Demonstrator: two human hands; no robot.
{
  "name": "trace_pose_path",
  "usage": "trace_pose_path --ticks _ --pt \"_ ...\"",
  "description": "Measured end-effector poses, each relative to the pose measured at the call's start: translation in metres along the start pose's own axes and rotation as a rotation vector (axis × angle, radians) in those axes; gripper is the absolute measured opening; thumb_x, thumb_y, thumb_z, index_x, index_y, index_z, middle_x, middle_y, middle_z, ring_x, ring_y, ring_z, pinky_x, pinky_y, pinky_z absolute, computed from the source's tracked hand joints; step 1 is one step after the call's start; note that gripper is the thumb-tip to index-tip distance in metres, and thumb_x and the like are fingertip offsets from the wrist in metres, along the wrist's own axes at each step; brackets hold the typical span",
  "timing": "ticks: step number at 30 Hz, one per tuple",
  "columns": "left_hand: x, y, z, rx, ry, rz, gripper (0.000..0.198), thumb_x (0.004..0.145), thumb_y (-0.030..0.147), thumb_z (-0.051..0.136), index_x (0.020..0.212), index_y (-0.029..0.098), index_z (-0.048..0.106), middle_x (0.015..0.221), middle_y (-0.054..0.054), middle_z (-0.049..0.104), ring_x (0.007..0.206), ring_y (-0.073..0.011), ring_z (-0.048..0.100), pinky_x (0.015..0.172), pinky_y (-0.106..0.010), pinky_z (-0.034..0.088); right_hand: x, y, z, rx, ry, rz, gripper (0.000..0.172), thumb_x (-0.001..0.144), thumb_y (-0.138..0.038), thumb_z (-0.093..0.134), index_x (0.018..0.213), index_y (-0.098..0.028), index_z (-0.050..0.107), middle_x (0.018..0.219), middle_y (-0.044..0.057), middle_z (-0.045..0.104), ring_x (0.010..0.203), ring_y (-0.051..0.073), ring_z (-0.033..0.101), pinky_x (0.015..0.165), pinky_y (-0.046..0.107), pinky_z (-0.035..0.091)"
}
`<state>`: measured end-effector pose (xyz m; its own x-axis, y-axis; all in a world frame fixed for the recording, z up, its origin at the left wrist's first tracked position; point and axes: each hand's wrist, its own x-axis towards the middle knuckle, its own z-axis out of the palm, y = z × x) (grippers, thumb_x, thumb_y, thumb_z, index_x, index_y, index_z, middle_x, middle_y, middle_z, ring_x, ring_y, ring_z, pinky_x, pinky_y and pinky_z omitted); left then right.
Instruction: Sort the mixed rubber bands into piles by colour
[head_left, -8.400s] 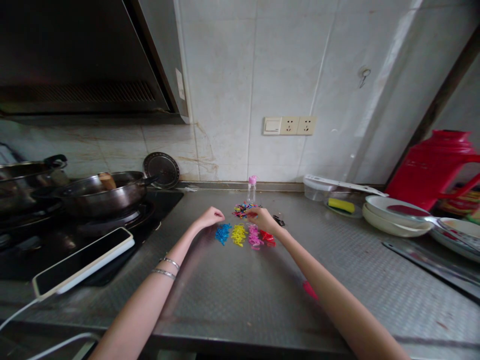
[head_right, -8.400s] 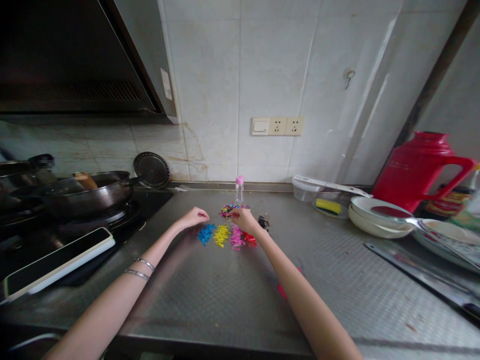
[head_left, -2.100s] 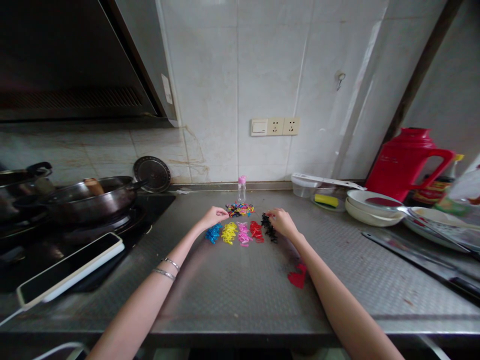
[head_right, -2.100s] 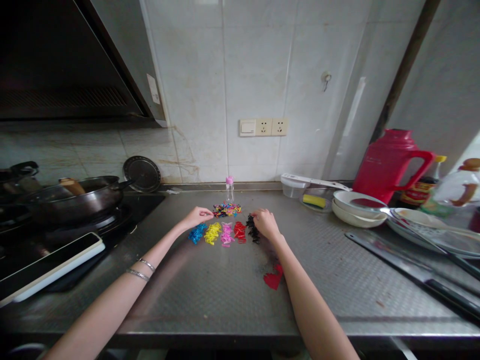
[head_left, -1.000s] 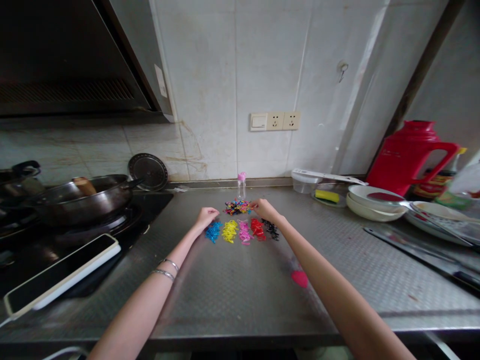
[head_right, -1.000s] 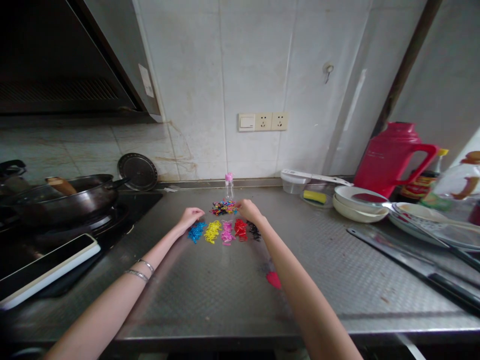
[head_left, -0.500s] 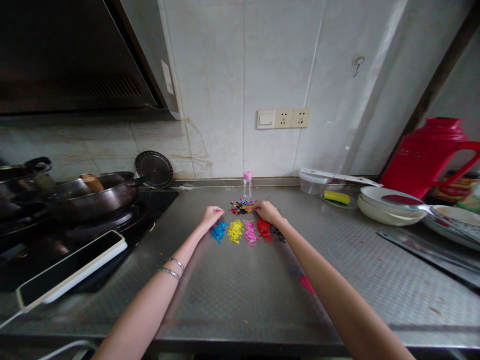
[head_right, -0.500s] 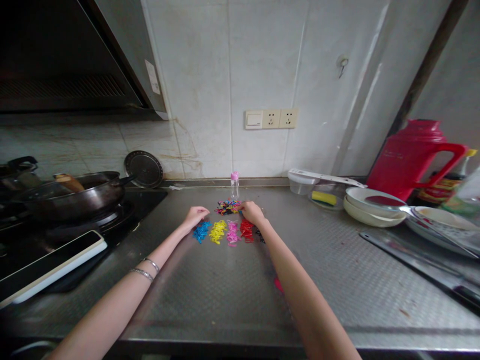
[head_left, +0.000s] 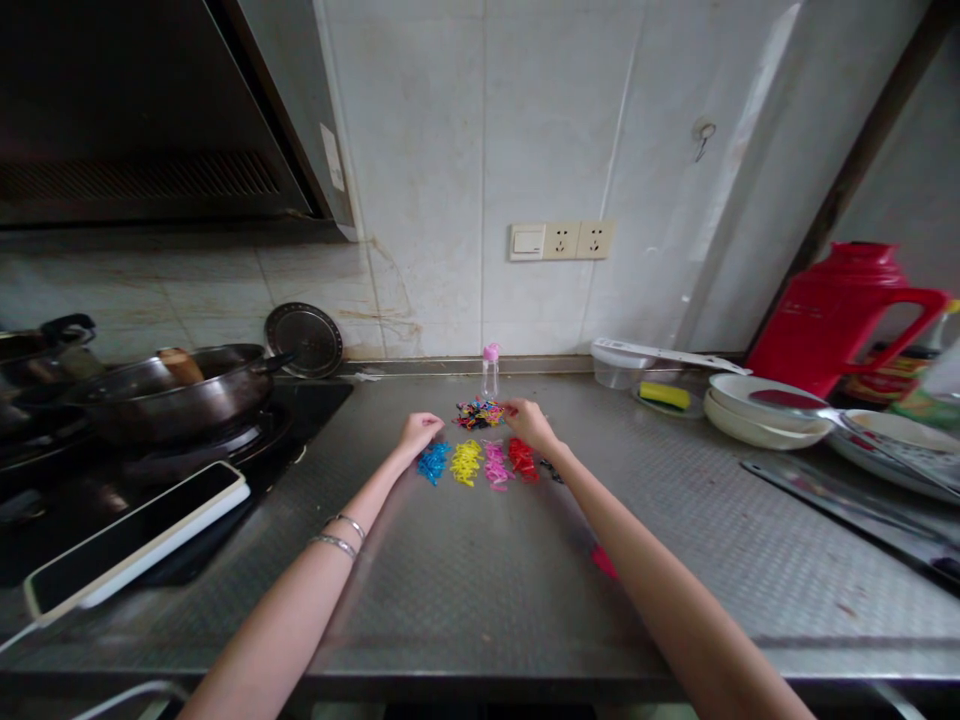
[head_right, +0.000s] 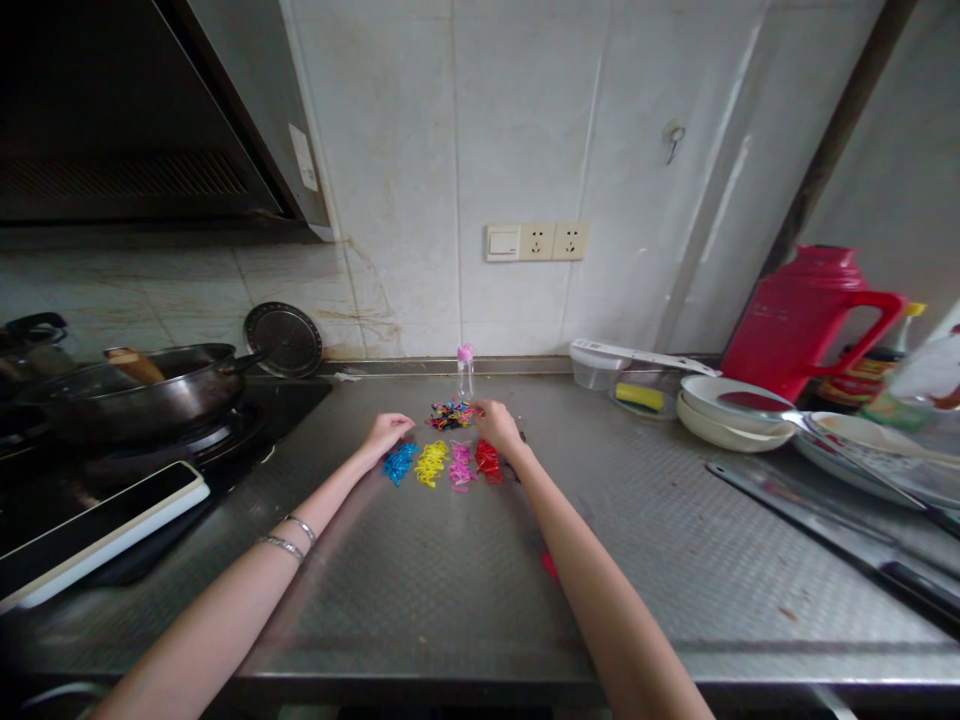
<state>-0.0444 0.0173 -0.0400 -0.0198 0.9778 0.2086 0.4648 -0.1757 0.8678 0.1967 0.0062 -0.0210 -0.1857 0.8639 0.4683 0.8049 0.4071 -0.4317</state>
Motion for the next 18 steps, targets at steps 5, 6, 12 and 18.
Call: trace_pose_path --ticks 5,6,12,18 --pt "0.004 -0.003 0.0 -0.026 0.021 0.016 0.016 0.064 0.022 0.054 0.07 0.011 0.065 0.06 -0.004 0.062 0.051 -0.0101 0.051 0.047 -0.019 0.036 -0.004 -0.047 0.006 0.096 -0.068 -0.181 0.028 0.076 -0.016 0.045 0.099 -0.019 0.06 0.093 0.005 0.064 0.083 0.013 0.057 0.075 0.021 0.04" --pt "0.005 -0.003 0.0 -0.03 0.02 0.029 0.016 0.064 0.022 0.054 0.07 0.011 0.065 0.06 -0.004 0.062 0.052 -0.0102 0.051 0.048 -0.019 0.036 -0.005 -0.058 0.007 0.107 -0.09 -0.236 0.029 0.075 -0.015 0.045 0.099 -0.018 0.06 0.094 0.005 0.064 0.085 0.014 0.057 0.076 0.021 0.04" --pt "0.003 0.0 -0.002 -0.029 -0.02 0.045 0.018 0.064 0.025 0.052 0.063 0.011 0.064 0.051 -0.001 0.058 0.046 -0.0095 0.046 0.043 -0.019 0.032 -0.008 -0.105 0.018 0.102 -0.157 -0.355 0.033 0.075 -0.011 0.042 0.102 -0.018 0.059 0.096 0.006 0.063 0.086 0.014 0.056 0.078 0.022 0.039" --pt "0.001 0.001 -0.002 -0.032 -0.023 0.043 0.019 0.063 0.026 0.054 0.067 0.011 0.064 0.054 -0.002 0.06 0.047 -0.0101 0.048 0.044 -0.019 0.034 -0.014 -0.099 0.015 0.078 -0.155 -0.382 0.033 0.075 -0.012 0.043 0.104 -0.018 0.058 0.097 0.006 0.062 0.089 0.014 0.055 0.08 0.023 0.038"
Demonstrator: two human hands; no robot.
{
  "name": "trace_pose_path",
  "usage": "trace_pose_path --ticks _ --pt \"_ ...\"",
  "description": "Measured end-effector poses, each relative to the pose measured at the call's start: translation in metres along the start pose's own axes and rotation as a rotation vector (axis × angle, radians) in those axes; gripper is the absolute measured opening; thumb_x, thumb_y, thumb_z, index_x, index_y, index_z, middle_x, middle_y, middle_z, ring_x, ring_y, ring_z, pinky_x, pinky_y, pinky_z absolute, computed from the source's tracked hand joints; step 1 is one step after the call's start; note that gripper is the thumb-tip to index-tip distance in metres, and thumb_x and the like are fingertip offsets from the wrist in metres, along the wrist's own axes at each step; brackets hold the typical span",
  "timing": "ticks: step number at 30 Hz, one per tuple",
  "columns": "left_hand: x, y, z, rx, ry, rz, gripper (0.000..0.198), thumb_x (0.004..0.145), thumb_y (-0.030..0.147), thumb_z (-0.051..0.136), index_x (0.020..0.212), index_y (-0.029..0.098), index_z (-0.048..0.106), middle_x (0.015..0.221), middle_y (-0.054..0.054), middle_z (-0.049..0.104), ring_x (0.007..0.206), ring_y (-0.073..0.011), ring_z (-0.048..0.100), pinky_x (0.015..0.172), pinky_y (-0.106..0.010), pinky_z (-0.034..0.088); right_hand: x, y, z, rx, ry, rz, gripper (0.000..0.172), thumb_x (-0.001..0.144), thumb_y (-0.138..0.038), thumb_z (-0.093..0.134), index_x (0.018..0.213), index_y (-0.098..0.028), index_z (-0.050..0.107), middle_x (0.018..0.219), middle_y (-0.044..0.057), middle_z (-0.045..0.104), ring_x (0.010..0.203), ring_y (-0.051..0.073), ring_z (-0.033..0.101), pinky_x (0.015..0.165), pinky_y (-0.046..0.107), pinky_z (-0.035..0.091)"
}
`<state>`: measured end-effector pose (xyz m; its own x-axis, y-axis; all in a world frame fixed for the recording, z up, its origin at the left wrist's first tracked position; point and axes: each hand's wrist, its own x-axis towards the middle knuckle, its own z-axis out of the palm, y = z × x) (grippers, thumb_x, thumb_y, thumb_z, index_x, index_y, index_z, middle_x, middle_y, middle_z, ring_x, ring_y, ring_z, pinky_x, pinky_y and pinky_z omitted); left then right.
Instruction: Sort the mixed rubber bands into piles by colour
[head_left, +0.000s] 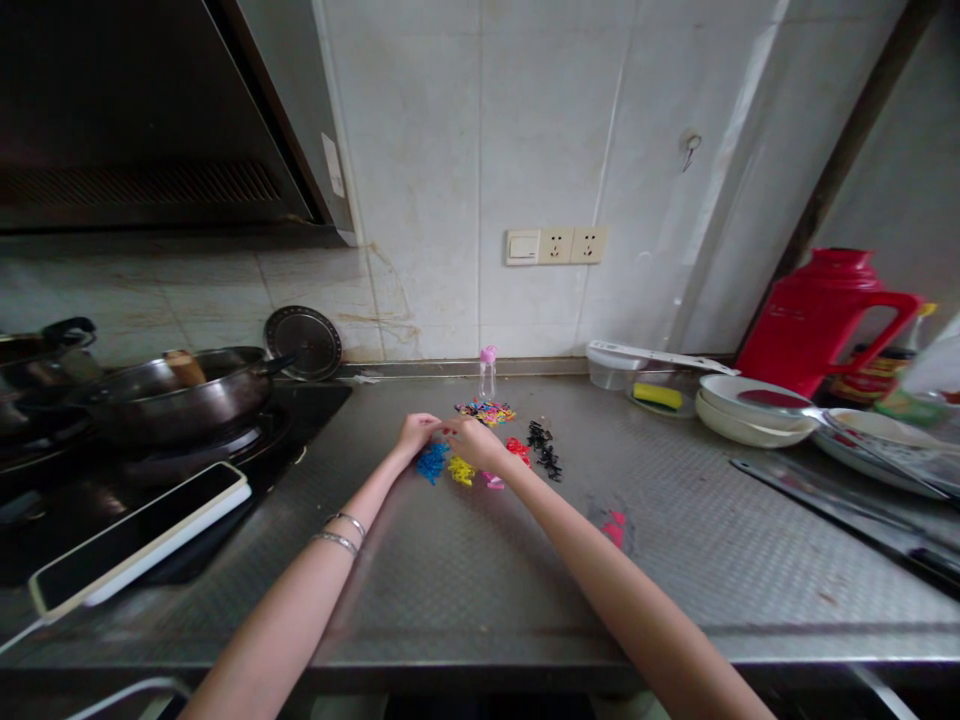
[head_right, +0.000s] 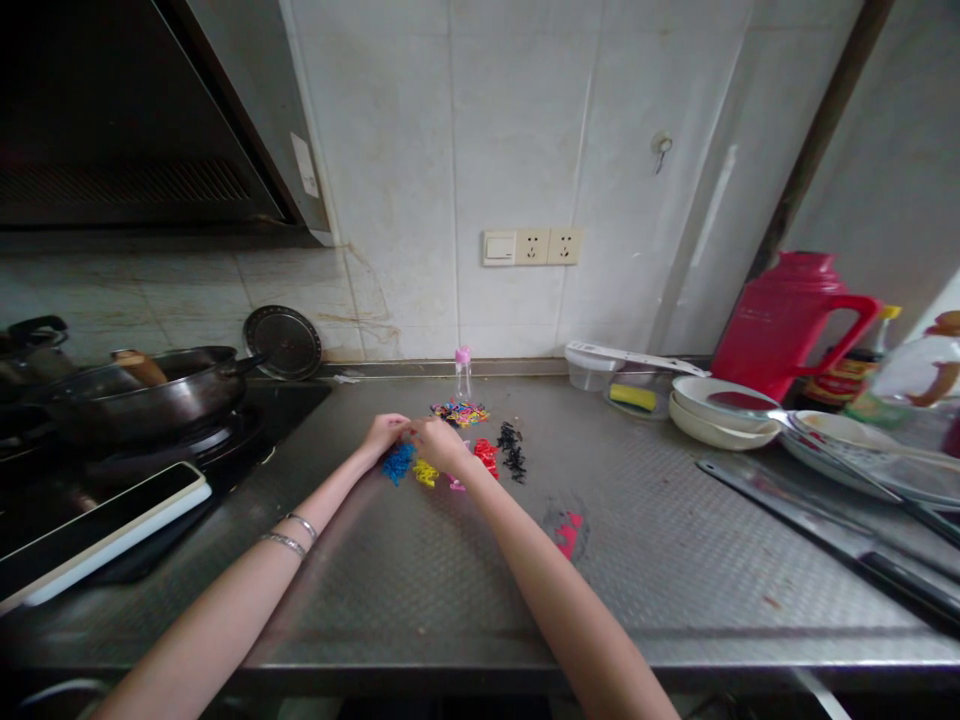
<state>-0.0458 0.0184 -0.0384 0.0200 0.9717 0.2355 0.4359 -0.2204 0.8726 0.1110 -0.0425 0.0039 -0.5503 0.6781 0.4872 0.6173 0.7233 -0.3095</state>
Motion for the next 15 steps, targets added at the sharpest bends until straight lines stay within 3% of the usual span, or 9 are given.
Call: trace_pose_path --ticks 4,9,15 --pt "-0.002 0.002 0.001 0.014 0.038 -0.01 0.017 0.064 0.023 0.054 0.069 0.011 0.065 0.06 -0.004 0.063 0.052 -0.0107 0.051 0.046 -0.019 0.035 -0.018 0.024 -0.027 -0.046 0.067 0.063 0.029 0.08 -0.018 0.041 0.104 -0.018 0.057 0.101 0.006 0.06 0.094 0.014 0.052 0.082 0.022 0.036" --pt "-0.002 0.001 0.001 0.017 0.04 -0.018 0.017 0.064 0.023 0.055 0.07 0.011 0.065 0.056 -0.003 0.061 0.048 -0.0098 0.049 0.045 -0.019 0.034 -0.051 0.055 -0.063 -0.272 0.067 0.259 0.03 0.084 -0.029 0.036 0.102 -0.018 0.058 0.095 0.008 0.06 0.092 0.016 0.051 0.081 0.024 0.035" --pt "-0.001 -0.001 0.002 0.013 0.035 -0.012 0.018 0.064 0.024 0.055 0.071 0.01 0.064 0.051 -0.001 0.057 0.045 -0.009 0.047 0.044 -0.019 0.033 -0.078 0.078 -0.076 -0.355 0.117 0.365 0.032 0.084 -0.031 0.036 0.102 -0.017 0.058 0.098 0.008 0.06 0.094 0.016 0.05 0.083 0.023 0.033"
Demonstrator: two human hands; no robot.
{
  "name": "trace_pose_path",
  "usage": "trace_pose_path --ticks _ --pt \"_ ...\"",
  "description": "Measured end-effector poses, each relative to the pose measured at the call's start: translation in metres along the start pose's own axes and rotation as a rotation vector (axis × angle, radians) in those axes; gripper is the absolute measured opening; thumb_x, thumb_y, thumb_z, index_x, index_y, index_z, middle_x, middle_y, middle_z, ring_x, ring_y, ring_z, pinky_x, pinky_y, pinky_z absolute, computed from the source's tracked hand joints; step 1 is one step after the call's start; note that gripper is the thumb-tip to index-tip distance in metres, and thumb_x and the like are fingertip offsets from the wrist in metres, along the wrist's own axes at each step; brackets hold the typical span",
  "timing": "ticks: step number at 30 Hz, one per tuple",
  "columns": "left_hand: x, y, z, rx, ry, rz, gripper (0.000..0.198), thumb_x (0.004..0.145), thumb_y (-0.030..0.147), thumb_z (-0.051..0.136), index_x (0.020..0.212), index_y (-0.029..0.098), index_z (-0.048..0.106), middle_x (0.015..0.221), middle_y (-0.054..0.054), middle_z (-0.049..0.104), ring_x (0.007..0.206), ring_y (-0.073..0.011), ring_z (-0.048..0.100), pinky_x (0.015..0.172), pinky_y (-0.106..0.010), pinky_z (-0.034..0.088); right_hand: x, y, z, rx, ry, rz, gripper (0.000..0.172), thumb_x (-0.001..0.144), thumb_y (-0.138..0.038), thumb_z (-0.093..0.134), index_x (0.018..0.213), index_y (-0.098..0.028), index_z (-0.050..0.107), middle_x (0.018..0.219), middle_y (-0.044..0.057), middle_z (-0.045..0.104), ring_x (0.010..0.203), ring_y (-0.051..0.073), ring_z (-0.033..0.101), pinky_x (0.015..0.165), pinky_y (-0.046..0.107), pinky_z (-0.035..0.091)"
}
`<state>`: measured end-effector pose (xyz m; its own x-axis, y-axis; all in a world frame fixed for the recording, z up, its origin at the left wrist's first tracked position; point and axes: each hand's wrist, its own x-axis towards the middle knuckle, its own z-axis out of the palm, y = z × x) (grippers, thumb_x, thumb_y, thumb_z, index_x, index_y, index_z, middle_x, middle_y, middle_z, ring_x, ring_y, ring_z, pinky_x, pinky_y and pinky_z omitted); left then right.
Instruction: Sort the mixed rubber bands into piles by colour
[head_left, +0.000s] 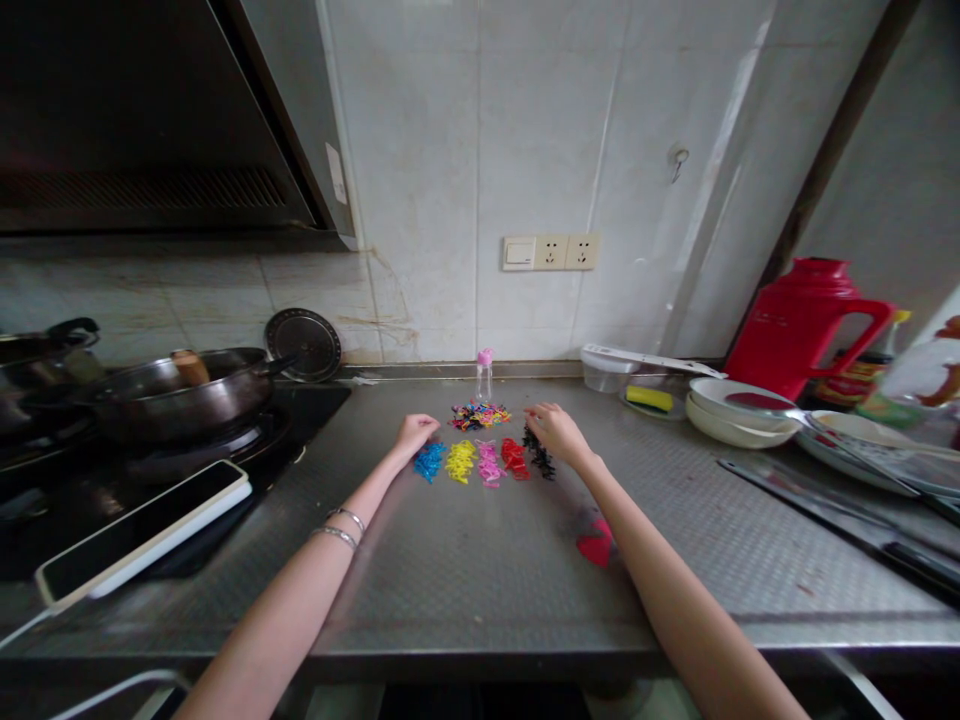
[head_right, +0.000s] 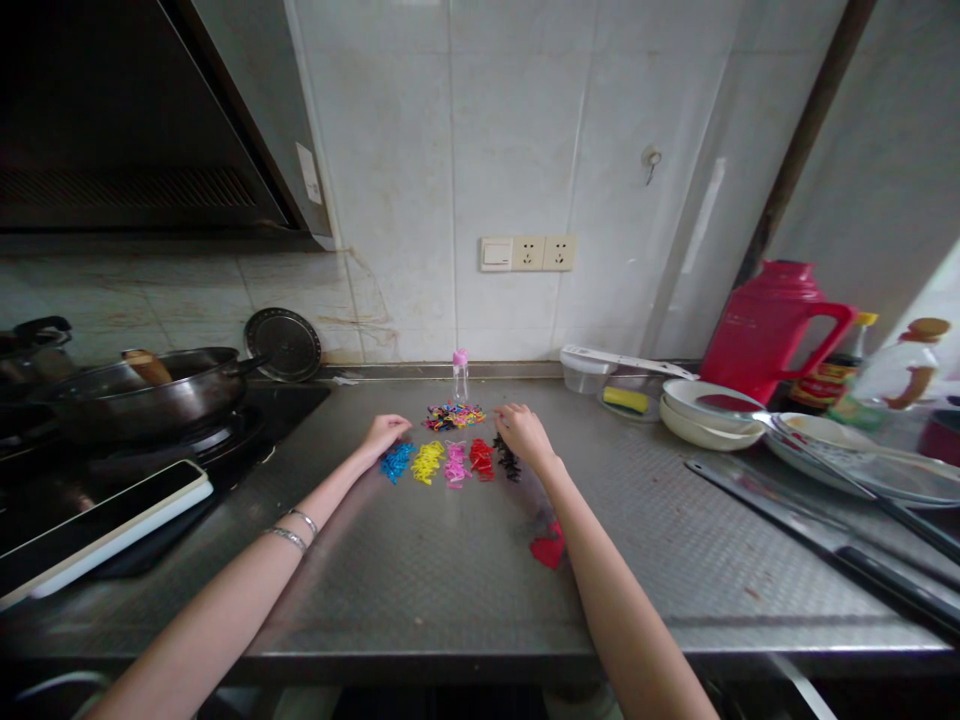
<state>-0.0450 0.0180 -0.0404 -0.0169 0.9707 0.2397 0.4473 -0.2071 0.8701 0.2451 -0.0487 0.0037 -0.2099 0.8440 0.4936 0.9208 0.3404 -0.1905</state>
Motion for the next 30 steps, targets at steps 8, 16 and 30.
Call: trace_pose_path --ticks 8,16,30 --pt "0.004 -0.003 0.0 0.041 0.008 0.047 0.028 0.067 0.034 0.055 0.079 0.009 0.064 0.058 -0.003 0.059 0.048 -0.009 0.048 0.046 -0.019 0.035 -0.006 0.012 0.008 0.015 0.014 0.026 0.031 0.084 -0.031 0.036 0.095 -0.017 0.061 0.092 0.008 0.062 0.087 0.015 0.053 0.079 0.021 0.034" --pt "0.023 0.016 0.002 0.402 -0.163 0.161 0.03 0.065 0.029 0.057 0.088 0.011 0.065 0.052 0.0 0.056 0.048 -0.0101 0.048 0.049 -0.02 0.034 -0.009 0.016 0.007 0.02 0.031 0.045 0.03 0.083 -0.031 0.037 0.094 -0.017 0.062 0.092 0.008 0.063 0.088 0.015 0.054 0.078 0.021 0.035" --pt "0.022 0.054 0.002 0.853 -0.273 0.278 0.02 0.07 0.031 0.053 0.085 0.029 0.067 0.093 -0.002 0.065 0.082 -0.0172 0.057 0.068 -0.022 0.04 -0.011 0.02 0.002 0.029 -0.003 0.113 0.027 0.082 -0.028 0.04 0.091 -0.018 0.063 0.091 0.007 0.064 0.089 0.015 0.054 0.078 0.02 0.035"
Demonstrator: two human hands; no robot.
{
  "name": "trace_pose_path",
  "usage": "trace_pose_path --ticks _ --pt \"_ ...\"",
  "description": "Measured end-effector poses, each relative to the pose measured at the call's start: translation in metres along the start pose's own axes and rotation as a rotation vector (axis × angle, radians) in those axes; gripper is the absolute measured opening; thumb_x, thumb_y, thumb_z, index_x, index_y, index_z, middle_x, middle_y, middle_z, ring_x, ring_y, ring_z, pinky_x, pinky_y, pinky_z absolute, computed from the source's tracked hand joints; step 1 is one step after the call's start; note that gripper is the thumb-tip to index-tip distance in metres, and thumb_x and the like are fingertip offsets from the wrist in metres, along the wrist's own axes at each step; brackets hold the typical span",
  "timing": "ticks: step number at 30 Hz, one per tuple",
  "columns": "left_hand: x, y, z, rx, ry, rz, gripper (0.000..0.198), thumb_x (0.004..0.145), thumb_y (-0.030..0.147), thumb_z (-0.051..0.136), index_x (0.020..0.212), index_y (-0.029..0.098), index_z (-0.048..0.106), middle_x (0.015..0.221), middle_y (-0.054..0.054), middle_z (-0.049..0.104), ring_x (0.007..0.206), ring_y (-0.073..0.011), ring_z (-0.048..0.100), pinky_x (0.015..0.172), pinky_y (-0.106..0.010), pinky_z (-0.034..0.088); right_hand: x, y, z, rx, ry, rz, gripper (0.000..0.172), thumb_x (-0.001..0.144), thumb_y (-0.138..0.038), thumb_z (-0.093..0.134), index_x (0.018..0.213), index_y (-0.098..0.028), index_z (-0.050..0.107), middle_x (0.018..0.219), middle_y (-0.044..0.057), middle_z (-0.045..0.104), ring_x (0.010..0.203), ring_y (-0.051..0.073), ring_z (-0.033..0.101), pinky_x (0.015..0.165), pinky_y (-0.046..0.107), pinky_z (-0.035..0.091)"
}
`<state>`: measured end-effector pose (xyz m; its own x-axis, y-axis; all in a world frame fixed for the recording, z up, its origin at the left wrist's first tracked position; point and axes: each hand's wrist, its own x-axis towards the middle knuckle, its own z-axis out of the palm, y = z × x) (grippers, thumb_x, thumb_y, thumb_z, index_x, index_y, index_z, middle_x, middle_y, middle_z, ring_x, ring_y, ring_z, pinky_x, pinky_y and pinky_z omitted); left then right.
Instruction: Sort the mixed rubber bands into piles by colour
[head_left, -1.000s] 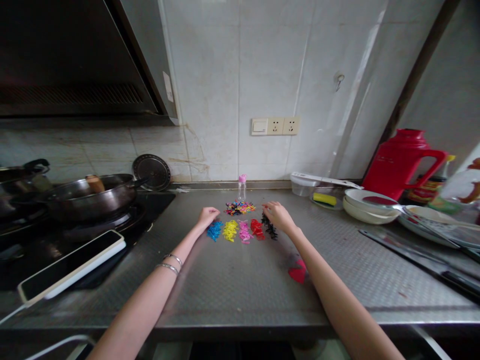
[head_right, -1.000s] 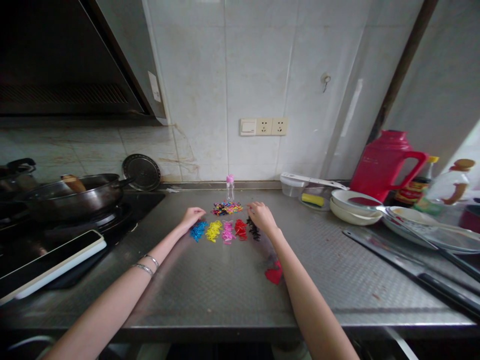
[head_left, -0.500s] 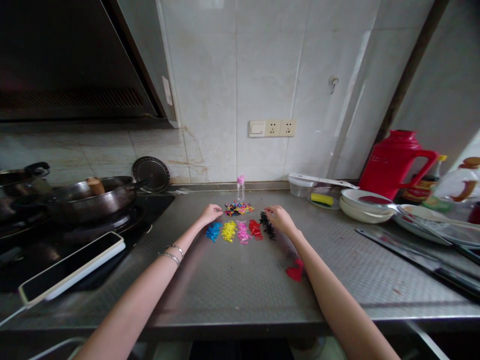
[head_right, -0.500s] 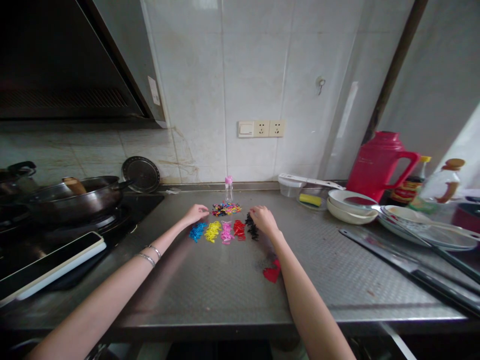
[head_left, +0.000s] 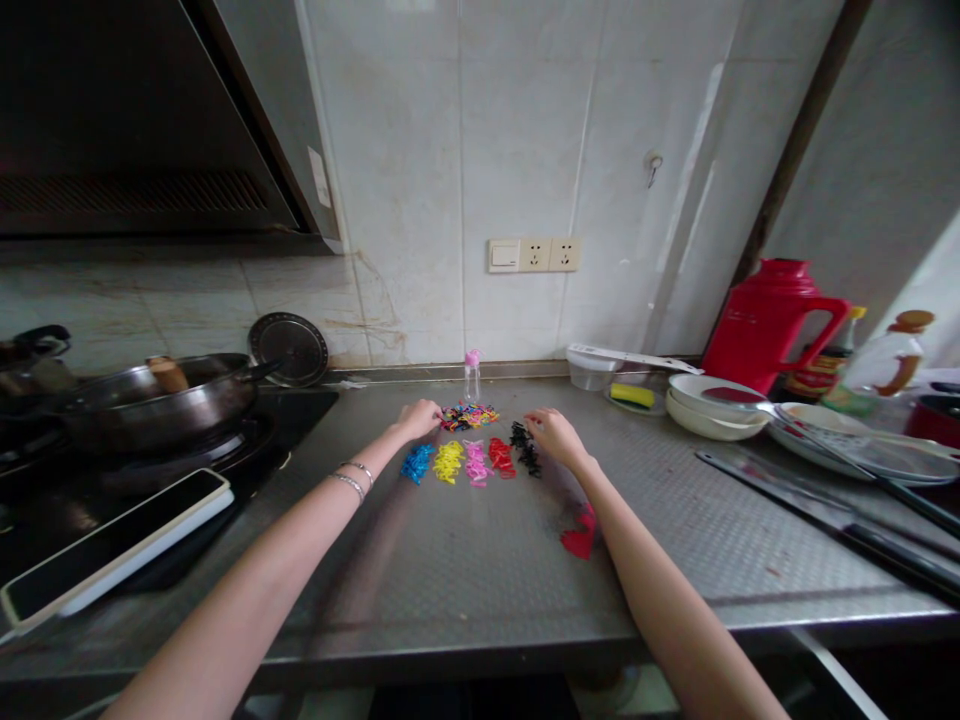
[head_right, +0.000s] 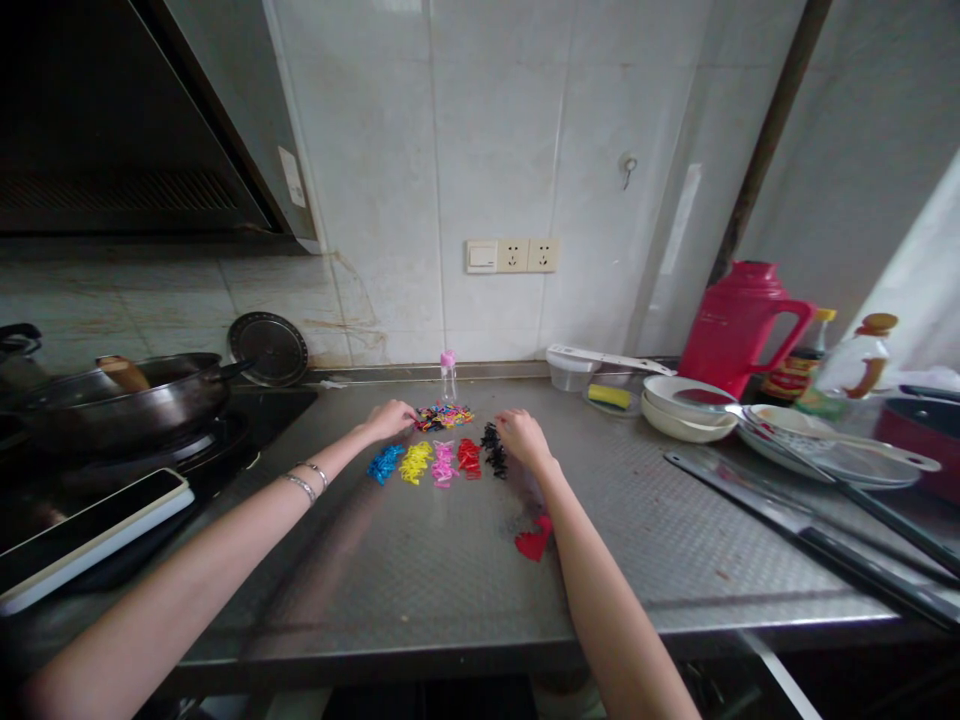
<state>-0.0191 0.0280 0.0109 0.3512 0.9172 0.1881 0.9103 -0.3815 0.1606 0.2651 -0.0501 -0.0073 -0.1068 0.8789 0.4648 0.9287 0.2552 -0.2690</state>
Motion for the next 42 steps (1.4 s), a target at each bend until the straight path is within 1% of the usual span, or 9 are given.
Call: trace_pose_path --ticks 4,9,14,18,25,31,34,38,42 --pt "0.003 -0.002 -0.006 0.063 0.018 0.013 0.021 0.073 0.032 0.05 0.085 0.028 0.067 0.091 -0.003 0.065 0.081 -0.0182 0.058 0.068 -0.024 0.041 0.002 0.002 0.002 0.006 0.015 -0.017 0.027 0.081 -0.028 0.04 0.09 -0.018 0.064 0.091 0.007 0.064 0.089 0.015 0.054 0.079 0.02 0.035" --pt "0.011 -0.005 -0.014 0.116 0.047 -0.014 0.024 0.074 0.033 0.048 0.086 0.026 0.067 0.092 -0.004 0.065 0.081 -0.0184 0.058 0.067 -0.024 0.041 0.001 0.003 0.003 0.01 0.023 -0.02 0.027 0.081 -0.029 0.039 0.09 -0.018 0.063 0.09 0.007 0.064 0.088 0.015 0.055 0.079 0.02 0.035" --pt "0.015 -0.005 -0.023 0.119 0.069 -0.016 0.025 0.075 0.032 0.046 0.089 0.026 0.066 0.093 -0.004 0.065 0.083 -0.0181 0.058 0.068 -0.024 0.042 0.0 0.002 0.004 0.001 0.01 -0.016 0.028 0.081 -0.029 0.039 0.089 -0.019 0.063 0.09 0.007 0.064 0.088 0.015 0.055 0.079 0.02 0.035" --pt "0.017 -0.005 -0.026 0.098 0.08 -0.058 0.024 0.075 0.032 0.047 0.087 0.025 0.067 0.092 -0.004 0.065 0.083 -0.0176 0.057 0.069 -0.024 0.041 0.0 0.001 0.003 0.004 0.004 -0.011 0.027 0.081 -0.028 0.039 0.091 -0.018 0.063 0.092 0.007 0.064 0.088 0.015 0.054 0.078 0.02 0.035" --pt "0.017 -0.009 -0.016 -0.003 0.11 -0.063 0.02 0.07 0.029 0.053 0.081 0.022 0.068 0.087 -0.006 0.065 0.076 -0.0163 0.058 0.064 -0.022 0.041 -0.001 -0.002 0.0 0.012 -0.018 -0.019 0.027 0.082 -0.028 0.039 0.089 -0.017 0.063 0.088 0.007 0.064 0.085 0.014 0.055 0.076 0.019 0.036" --pt "0.015 -0.008 -0.007 -0.096 0.136 -0.089 0.018 0.066 0.021 0.055 0.078 0.016 0.067 0.075 -0.007 0.065 0.067 -0.0144 0.056 0.061 -0.022 0.041 -0.001 -0.003 -0.001 0.016 -0.017 -0.025 0.027 0.081 -0.027 0.04 0.09 -0.018 0.063 0.089 0.007 0.064 0.085 0.014 0.055 0.077 0.019 0.036" --pt "0.014 -0.008 -0.001 -0.122 0.154 -0.071 0.017 0.066 0.019 0.054 0.077 0.015 0.066 0.07 -0.006 0.064 0.063 -0.0133 0.055 0.058 -0.022 0.04 -0.001 -0.003 0.0 0.023 -0.019 -0.021 0.027 0.081 -0.027 0.04 0.091 -0.018 0.063 0.091 0.007 0.064 0.085 0.014 0.055 0.078 0.019 0.036" --pt "0.013 -0.01 0.005 -0.136 0.162 -0.1 0.017 0.065 0.019 0.054 0.077 0.015 0.065 0.068 -0.004 0.063 0.06 -0.0124 0.054 0.057 -0.022 0.039 -0.001 -0.002 0.001 0.031 -0.015 -0.023 0.028 0.08 -0.028 0.04 0.091 -0.018 0.063 0.093 0.007 0.064 0.086 0.015 0.056 0.078 0.02 0.037" --pt "0.013 -0.01 0.006 -0.156 0.192 -0.131 0.017 0.065 0.023 0.056 0.077 0.015 0.065 0.071 -0.005 0.063 0.063 -0.0137 0.055 0.057 -0.023 0.039 -0.001 -0.002 0.001 0.036 -0.01 -0.024 0.028 0.08 -0.028 0.04 0.092 -0.018 0.063 0.093 0.007 0.064 0.086 0.015 0.056 0.079 0.021 0.037"
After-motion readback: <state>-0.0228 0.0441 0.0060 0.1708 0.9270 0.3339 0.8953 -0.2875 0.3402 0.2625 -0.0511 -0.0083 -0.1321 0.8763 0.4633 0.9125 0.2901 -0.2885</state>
